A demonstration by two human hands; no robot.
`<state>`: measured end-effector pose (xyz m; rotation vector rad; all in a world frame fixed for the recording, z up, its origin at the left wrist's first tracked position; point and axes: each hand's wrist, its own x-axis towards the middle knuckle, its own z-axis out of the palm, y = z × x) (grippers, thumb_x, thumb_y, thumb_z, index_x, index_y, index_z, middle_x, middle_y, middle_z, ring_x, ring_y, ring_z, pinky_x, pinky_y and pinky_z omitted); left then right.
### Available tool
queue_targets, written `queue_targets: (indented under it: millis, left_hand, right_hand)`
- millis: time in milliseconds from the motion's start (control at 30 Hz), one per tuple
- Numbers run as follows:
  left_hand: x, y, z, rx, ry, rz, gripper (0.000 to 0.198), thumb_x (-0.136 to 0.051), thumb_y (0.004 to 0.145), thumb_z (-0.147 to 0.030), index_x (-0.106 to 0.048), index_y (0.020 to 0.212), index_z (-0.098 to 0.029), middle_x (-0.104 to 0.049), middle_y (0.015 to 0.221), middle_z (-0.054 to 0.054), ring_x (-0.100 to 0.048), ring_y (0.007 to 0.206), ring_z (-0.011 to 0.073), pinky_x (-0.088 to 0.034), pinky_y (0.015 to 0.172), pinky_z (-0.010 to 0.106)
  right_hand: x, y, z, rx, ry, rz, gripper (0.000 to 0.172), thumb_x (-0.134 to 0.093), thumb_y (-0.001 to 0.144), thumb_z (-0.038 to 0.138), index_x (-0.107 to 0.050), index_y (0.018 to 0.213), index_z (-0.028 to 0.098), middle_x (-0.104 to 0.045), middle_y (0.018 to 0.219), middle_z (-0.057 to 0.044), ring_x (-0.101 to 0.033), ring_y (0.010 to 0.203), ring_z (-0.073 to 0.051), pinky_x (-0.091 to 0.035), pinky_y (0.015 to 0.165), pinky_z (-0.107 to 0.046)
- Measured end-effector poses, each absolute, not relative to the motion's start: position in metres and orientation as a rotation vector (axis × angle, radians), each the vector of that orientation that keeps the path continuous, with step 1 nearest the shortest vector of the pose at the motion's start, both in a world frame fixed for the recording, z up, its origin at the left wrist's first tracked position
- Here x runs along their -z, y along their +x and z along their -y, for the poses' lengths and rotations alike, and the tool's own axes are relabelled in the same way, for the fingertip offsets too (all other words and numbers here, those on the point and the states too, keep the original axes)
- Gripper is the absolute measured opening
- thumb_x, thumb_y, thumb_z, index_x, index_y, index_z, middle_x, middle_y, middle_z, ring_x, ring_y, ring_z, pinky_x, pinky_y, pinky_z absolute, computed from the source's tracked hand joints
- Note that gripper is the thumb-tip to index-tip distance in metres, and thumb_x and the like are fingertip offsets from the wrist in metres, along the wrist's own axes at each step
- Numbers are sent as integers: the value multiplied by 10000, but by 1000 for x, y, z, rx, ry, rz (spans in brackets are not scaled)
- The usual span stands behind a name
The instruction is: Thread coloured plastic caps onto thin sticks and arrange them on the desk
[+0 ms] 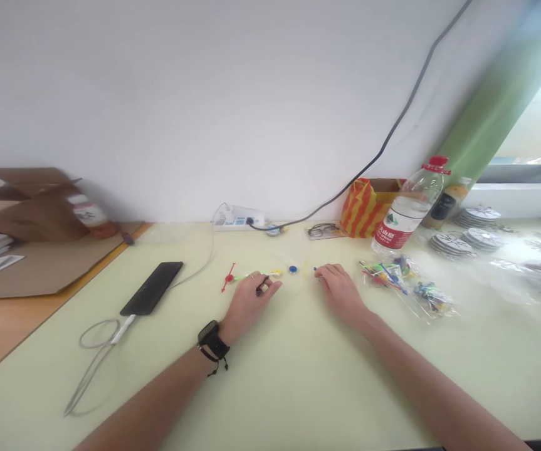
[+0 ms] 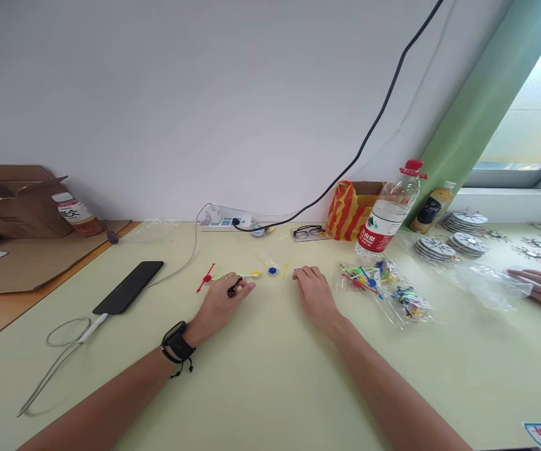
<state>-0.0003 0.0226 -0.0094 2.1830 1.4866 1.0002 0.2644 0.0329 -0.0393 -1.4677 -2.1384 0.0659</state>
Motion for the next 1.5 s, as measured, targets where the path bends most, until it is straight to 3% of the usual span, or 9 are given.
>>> queue_targets:
  millis: [133,267,333,500,633,900,1167,1333,1500]
  left_hand:
    - [5,-1,-16,-864,2251,-1465,342,-468,1021,-451,-647,859,-209,-619,778,18,-570,725,190,-419,678,329]
    - [7,-2,-11,-872,2305,-1281,340,-350,1053,-275,-652,1200,-223,-659,1102,79,-606,1056,238,-473,934,392]
    - [10,-3,-13,-876,2356,-1285,369,-343,1041,-221,-625,1278,-226,-658,1130,86,-596,1074,248,-476,958,417]
    - [15,-5,-19,-933,2470,-1436,303,-454,985,-180,-672,1188,-236,-699,1084,86,-583,1033,286,-495,911,470]
    - [13,-8,-21,-1031,2469,-1642,303,-522,939,-158,-661,1190,-254,-666,1237,95,-524,1207,333,-446,1008,518]
    - [17,-14,-28,-1054,2428,-1731,383,-433,930,-55,-650,1170,-262,-682,1221,68,-539,1206,313,-431,1016,523]
    - [19,-5,-19,-929,2403,-1344,211,-498,974,-207,-657,1110,-235,-666,1176,78,-611,1121,258,-501,997,441]
    - [28,-9,-22,-952,2405,-1498,312,-588,924,-246,-613,1235,-225,-640,1276,101,-555,1235,305,-455,1077,506]
    - [27,-11,-24,-950,2443,-1682,358,-628,903,-312,-613,1242,-200,-619,1322,144,-491,1305,359,-412,1117,551]
  right_hand:
    - [41,267,-34,-96,-1458,2187,371,-399,932,-2,-643,1109,214,-686,1124,-74,-560,1102,-242,-444,925,-356]
    - [41,269,-35,-140,-1490,2149,312,-425,949,39,-659,1080,198,-677,1076,-89,-584,1056,-244,-456,904,-357]
    - [41,270,-36,-158,-1494,2144,289,-435,952,55,-669,1042,200,-677,1044,-86,-593,1028,-244,-458,881,-360]
    - [41,272,-38,-173,-1485,2139,274,-446,950,74,-682,961,211,-675,1008,-75,-603,985,-231,-456,838,-351]
    - [42,272,-39,-188,-1494,2120,219,-477,941,98,-664,917,209,-670,988,-67,-609,972,-228,-455,834,-347]
    - [37,272,-36,-175,-1537,2111,194,-484,945,109,-646,900,205,-671,1008,-69,-601,989,-229,-451,826,-351]
    - [32,269,-33,-130,-1527,2158,166,-515,938,120,-647,920,219,-681,989,-64,-599,977,-239,-441,829,-361]
    - [34,267,-33,-130,-1506,2186,167,-512,939,120,-641,908,221,-685,978,-60,-602,963,-233,-434,840,-359]
    - [32,265,-31,-142,-1493,2197,142,-518,942,150,-636,910,222,-685,977,-55,-602,951,-227,-430,837,-352]
